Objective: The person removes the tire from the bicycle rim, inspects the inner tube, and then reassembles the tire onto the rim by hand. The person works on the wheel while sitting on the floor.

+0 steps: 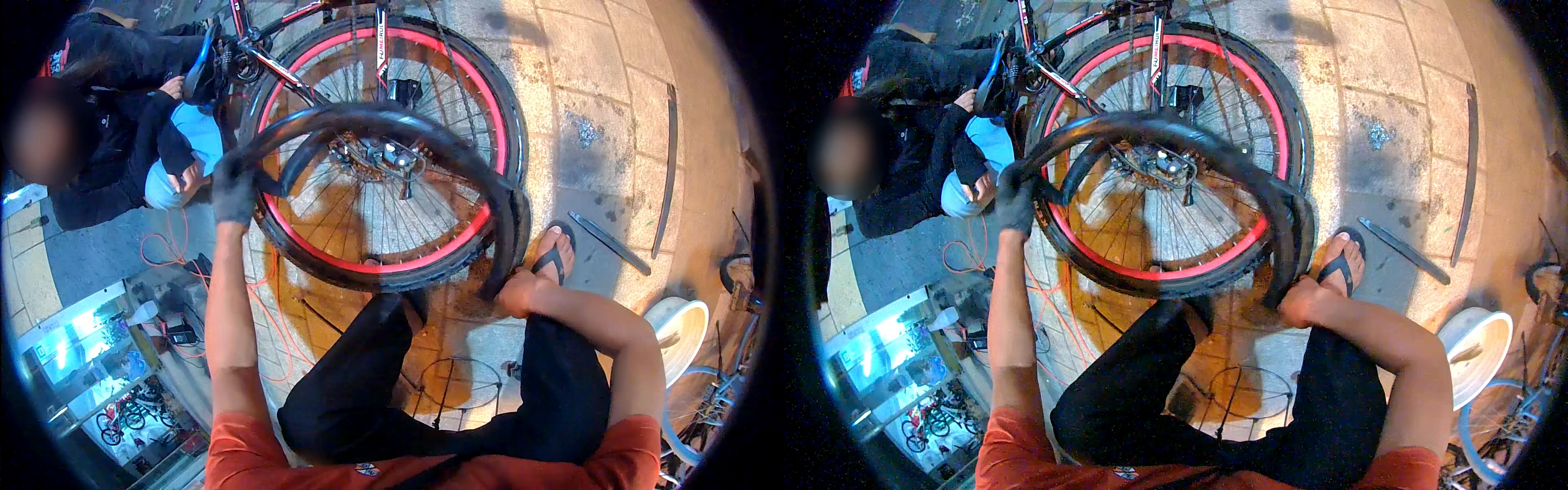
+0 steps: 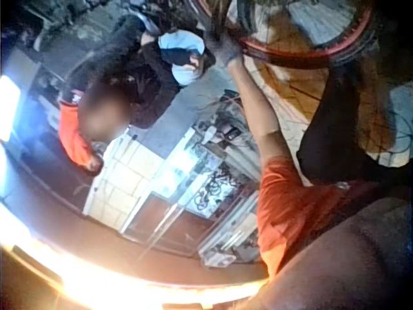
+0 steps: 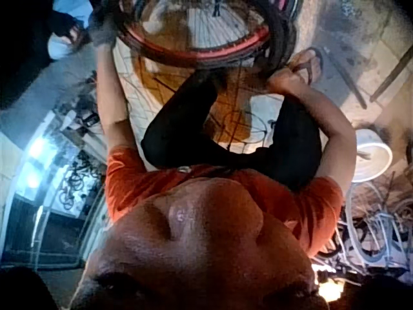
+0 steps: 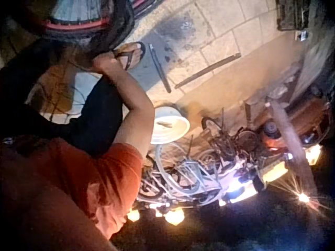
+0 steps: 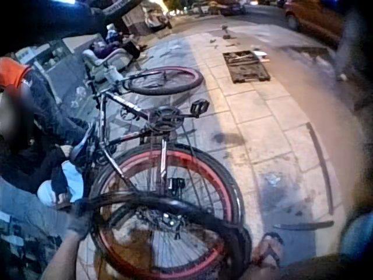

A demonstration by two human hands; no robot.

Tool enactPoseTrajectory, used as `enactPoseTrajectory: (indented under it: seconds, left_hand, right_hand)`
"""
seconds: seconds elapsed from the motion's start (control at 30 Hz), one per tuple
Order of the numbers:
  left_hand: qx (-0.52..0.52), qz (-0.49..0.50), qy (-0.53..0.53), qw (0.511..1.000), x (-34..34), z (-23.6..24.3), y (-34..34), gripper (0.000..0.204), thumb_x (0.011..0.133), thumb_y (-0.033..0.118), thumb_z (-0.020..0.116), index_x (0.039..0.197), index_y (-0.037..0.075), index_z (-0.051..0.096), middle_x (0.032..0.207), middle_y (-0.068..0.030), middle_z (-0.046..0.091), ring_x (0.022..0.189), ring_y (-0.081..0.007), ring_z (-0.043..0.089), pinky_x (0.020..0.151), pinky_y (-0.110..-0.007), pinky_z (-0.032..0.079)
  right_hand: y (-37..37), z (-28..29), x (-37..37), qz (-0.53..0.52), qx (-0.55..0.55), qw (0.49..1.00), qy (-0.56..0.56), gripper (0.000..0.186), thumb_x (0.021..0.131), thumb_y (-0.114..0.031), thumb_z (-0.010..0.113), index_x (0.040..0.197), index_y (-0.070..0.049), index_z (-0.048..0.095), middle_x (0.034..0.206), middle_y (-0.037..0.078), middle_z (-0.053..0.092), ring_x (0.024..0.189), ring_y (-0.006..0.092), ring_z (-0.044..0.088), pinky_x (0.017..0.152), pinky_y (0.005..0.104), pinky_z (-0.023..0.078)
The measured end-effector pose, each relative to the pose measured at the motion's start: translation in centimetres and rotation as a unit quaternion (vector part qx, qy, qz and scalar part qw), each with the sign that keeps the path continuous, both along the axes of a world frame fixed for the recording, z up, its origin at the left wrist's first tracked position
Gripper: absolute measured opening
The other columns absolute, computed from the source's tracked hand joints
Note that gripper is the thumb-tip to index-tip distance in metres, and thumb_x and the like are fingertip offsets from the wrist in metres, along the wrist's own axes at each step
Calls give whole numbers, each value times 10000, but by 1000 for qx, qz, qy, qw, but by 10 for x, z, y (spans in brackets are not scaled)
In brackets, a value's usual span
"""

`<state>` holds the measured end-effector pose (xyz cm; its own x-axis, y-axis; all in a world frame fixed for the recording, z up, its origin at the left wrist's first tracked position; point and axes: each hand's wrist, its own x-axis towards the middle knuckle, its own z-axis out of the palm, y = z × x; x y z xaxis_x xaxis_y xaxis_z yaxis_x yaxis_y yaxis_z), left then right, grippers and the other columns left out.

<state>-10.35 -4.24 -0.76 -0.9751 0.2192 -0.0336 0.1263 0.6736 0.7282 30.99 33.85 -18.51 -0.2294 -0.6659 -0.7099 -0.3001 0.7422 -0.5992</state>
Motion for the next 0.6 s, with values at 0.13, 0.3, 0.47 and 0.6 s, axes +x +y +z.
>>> enactPoseTrajectory:
  seconds: [0.13,0.3,0.47,0.6]
  left_hand:
    - [227,101,-65,967,18,-15,-110,386,942,-17,635,1323,39,594,1254,-79,663,1123,-206,645,995,-347,544]
    - [79,110,-116,984,66,-36,-164,218,1012,196,645,1217,132,610,1087,-54,661,1033,-195,661,930,-461,559]
    - [344,332,-193,857,112,-5,-82,469,998,345,629,1317,12,548,1216,-106,647,1012,-284,670,837,-410,592]
    - [363,316,-190,856,126,-2,-87,525,1006,405,590,1381,44,512,1293,-100,613,1049,-283,665,828,-402,593]
  right_hand:
    - [41,-1,-17,-213,-50,962,-165,399,862,-207,589,1226,-150,743,1123,95,777,984,295,734,842,434,578]
    - [111,44,-107,-599,-144,778,125,330,906,-279,677,1114,-29,730,963,129,754,906,273,723,826,387,574]
    - [86,42,-154,-469,12,835,289,489,918,-455,697,1136,-17,698,1029,224,741,1015,419,706,875,512,556]
    - [81,18,-178,-465,58,851,235,384,942,-361,677,1153,-41,687,1096,284,715,1037,455,695,887,547,550]
